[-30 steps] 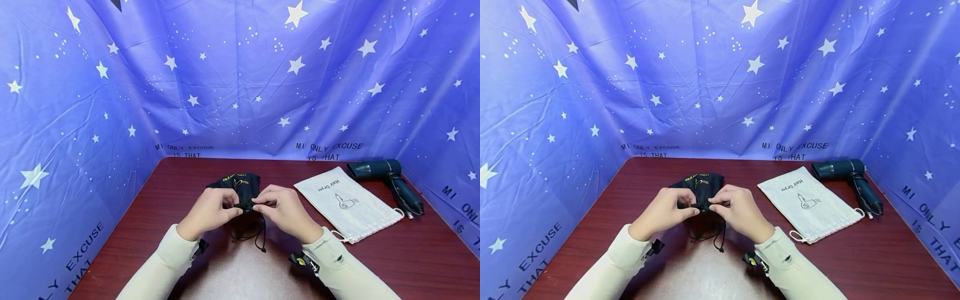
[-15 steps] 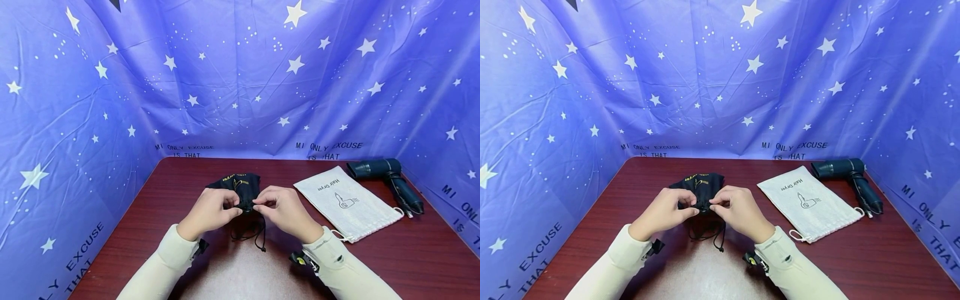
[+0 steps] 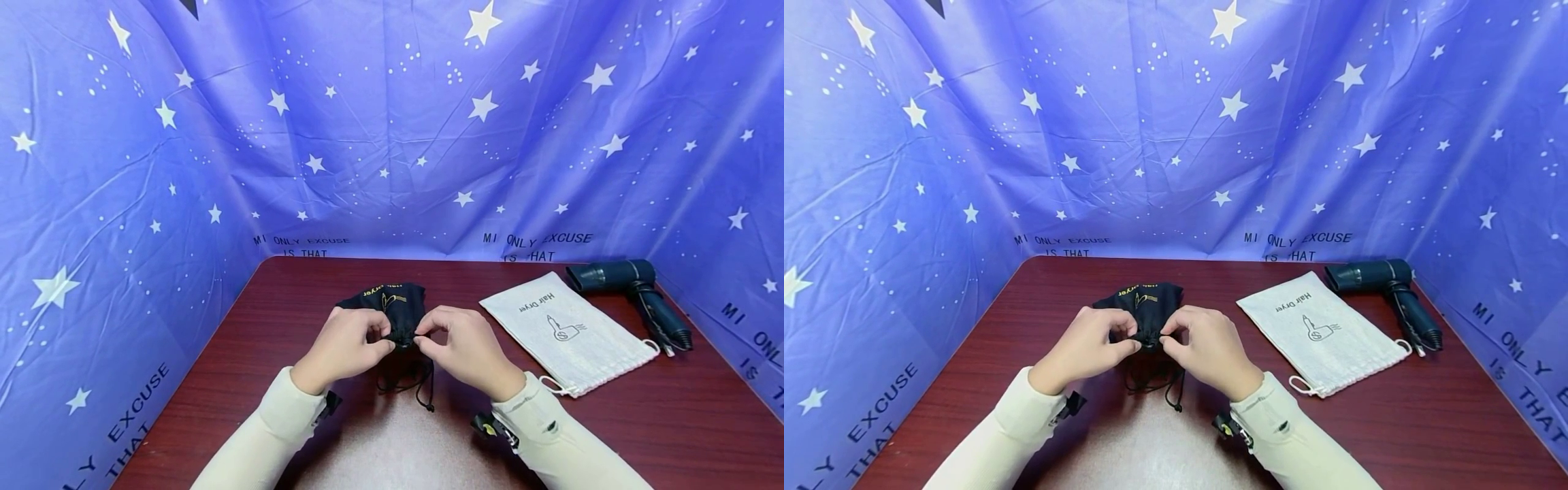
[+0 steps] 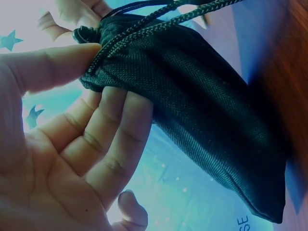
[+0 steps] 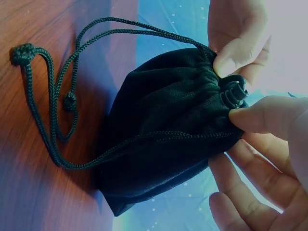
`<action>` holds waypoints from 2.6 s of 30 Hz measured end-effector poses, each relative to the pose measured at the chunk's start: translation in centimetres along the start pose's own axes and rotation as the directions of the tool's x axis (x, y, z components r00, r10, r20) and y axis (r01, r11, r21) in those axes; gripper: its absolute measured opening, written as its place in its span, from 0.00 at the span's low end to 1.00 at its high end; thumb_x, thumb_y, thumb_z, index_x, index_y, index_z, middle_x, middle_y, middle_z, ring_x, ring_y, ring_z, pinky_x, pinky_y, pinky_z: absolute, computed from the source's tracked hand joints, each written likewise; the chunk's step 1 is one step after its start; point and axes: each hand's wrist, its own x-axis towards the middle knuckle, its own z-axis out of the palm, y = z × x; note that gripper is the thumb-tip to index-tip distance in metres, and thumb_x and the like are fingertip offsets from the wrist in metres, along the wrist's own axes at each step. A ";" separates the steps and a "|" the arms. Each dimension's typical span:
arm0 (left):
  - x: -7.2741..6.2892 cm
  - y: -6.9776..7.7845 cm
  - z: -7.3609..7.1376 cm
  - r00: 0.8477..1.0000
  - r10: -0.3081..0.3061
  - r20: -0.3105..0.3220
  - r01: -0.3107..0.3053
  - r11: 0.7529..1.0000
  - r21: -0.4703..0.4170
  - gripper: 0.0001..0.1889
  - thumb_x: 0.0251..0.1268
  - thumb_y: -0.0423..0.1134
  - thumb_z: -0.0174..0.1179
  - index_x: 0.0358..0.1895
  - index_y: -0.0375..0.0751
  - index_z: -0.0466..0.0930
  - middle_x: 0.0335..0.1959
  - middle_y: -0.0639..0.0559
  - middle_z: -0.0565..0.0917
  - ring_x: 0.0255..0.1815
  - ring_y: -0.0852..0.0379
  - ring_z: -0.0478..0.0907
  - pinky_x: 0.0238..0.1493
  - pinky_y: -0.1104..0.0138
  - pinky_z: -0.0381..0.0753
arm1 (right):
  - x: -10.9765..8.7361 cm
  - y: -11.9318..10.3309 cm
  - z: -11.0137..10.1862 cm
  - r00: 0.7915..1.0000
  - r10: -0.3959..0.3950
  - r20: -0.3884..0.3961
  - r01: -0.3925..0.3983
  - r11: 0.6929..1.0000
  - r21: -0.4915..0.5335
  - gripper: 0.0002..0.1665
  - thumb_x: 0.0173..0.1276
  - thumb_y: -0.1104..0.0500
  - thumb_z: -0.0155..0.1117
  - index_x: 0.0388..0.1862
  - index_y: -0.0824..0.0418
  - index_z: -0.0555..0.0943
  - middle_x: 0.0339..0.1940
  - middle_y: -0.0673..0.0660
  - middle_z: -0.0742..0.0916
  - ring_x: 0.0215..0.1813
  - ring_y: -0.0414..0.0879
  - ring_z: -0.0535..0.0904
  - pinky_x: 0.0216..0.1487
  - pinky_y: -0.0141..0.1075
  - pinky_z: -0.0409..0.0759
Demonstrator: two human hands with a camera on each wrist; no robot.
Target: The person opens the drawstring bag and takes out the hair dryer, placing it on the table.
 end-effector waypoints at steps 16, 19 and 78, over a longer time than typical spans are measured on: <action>-0.1 0.3 0.8 0.997 -0.015 -0.071 0.021 0.996 0.081 0.10 0.52 0.42 0.65 0.23 0.58 0.71 0.18 0.68 0.70 0.20 0.72 0.67 0.39 0.61 0.62 | -0.2 -0.3 0.5 0.999 0.010 -0.047 -0.017 0.990 -0.137 0.08 0.54 0.55 0.74 0.27 0.42 0.82 0.28 0.35 0.83 0.28 0.30 0.77 0.30 0.30 0.73; -0.1 0.4 0.8 0.997 -0.016 -0.071 0.023 0.995 0.093 0.11 0.53 0.42 0.65 0.23 0.57 0.70 0.18 0.67 0.69 0.20 0.71 0.66 0.38 0.61 0.62 | -0.3 -0.3 0.5 0.998 0.004 -0.059 -0.013 0.989 -0.144 0.10 0.53 0.55 0.74 0.26 0.42 0.80 0.27 0.35 0.82 0.27 0.30 0.76 0.28 0.29 0.72; -0.6 1.2 2.3 0.964 0.134 -0.231 -0.037 0.923 0.383 0.21 0.48 0.51 0.73 0.19 0.53 0.67 0.16 0.62 0.66 0.18 0.65 0.64 0.29 0.64 0.55 | -0.5 0.2 1.9 0.960 -0.255 -0.114 0.224 0.947 -0.228 0.10 0.55 0.64 0.73 0.36 0.56 0.84 0.32 0.47 0.83 0.27 0.32 0.73 0.27 0.27 0.74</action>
